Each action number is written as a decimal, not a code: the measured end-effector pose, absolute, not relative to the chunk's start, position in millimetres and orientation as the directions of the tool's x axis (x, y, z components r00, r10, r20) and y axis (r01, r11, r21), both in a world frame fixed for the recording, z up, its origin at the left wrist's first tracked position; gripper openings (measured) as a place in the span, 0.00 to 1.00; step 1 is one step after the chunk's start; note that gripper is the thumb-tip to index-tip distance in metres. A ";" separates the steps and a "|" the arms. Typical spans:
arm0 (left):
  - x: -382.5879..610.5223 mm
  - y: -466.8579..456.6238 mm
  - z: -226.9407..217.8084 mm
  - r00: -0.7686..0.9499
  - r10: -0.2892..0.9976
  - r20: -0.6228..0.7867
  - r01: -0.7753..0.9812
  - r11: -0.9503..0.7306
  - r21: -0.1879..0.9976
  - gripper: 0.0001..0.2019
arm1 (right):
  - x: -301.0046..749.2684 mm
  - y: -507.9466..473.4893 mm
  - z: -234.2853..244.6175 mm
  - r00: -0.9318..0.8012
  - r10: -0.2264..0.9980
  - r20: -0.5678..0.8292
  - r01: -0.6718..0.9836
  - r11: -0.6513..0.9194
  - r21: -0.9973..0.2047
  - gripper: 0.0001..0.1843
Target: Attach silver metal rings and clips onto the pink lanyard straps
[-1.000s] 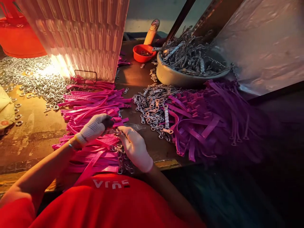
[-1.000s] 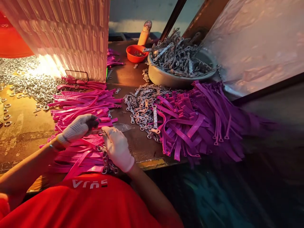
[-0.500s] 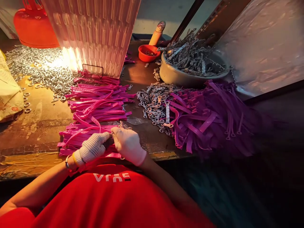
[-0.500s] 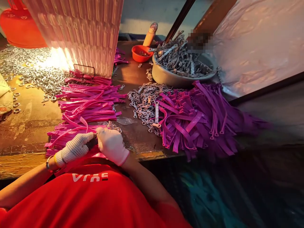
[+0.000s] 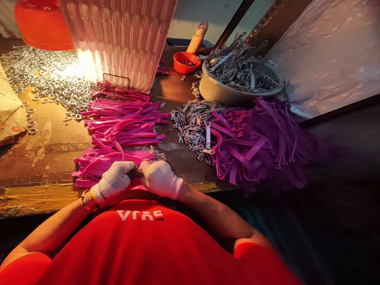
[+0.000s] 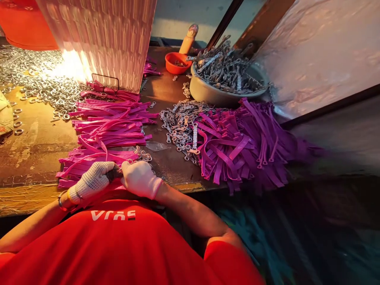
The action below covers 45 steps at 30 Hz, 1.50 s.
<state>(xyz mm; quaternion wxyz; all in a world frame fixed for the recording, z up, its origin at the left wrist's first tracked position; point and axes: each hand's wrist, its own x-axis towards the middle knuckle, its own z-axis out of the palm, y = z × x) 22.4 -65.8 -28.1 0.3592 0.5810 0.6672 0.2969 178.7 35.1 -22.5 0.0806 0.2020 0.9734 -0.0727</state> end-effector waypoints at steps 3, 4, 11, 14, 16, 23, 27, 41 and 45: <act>5.2 -61.4 -12.1 0.055 0.981 -0.188 0.623 0.113 0.774 0.12 | 181.3 37.5 -19.3 -0.922 0.329 -0.203 0.355 0.929 -0.107 0.16; -5.3 -61.4 -7.3 0.084 0.977 -0.196 0.655 0.094 0.750 0.11 | 183.6 39.3 -15.7 -0.919 0.332 -0.212 0.360 0.926 -0.113 0.16; -65.8 -84.1 -6.7 -0.193 0.976 -0.103 0.623 0.203 0.756 0.14 | 206.0 96.1 6.5 -0.897 0.342 -0.281 0.440 0.750 -0.494 0.17; -50.2 -80.7 -9.5 -0.358 0.900 -0.250 0.200 0.335 0.921 0.19 | 186.5 146.6 -11.1 -0.759 0.641 -0.112 0.607 0.635 -0.478 0.14; -35.7 -69.6 -7.8 -0.321 0.841 -0.437 -0.198 0.391 0.899 0.23 | 161.1 177.8 -30.7 -0.583 0.806 -0.101 0.783 0.524 -0.336 0.13; -15.8 -41.2 -8.8 -0.078 0.816 -0.573 -0.649 0.394 0.650 0.18 | 101.4 212.9 -75.6 -0.486 0.846 -0.219 0.864 0.427 -0.266 0.20; -9.3 -45.3 -14.0 -0.210 0.822 -0.530 -0.469 0.391 0.792 0.14 | 108.3 212.8 -83.7 -0.483 0.847 -0.223 0.855 0.400 -0.330 0.20; 19.3 -55.9 -13.0 -0.278 0.884 -0.377 -0.298 0.294 0.908 0.17 | 172.1 68.4 -18.5 -0.798 0.598 0.082 0.304 0.515 -0.801 0.16; 23.2 -59.5 -15.6 -0.207 0.930 -0.302 -0.207 0.260 0.943 0.16 | 165.1 44.4 -21.4 -0.821 0.553 0.139 0.324 0.654 -0.683 0.12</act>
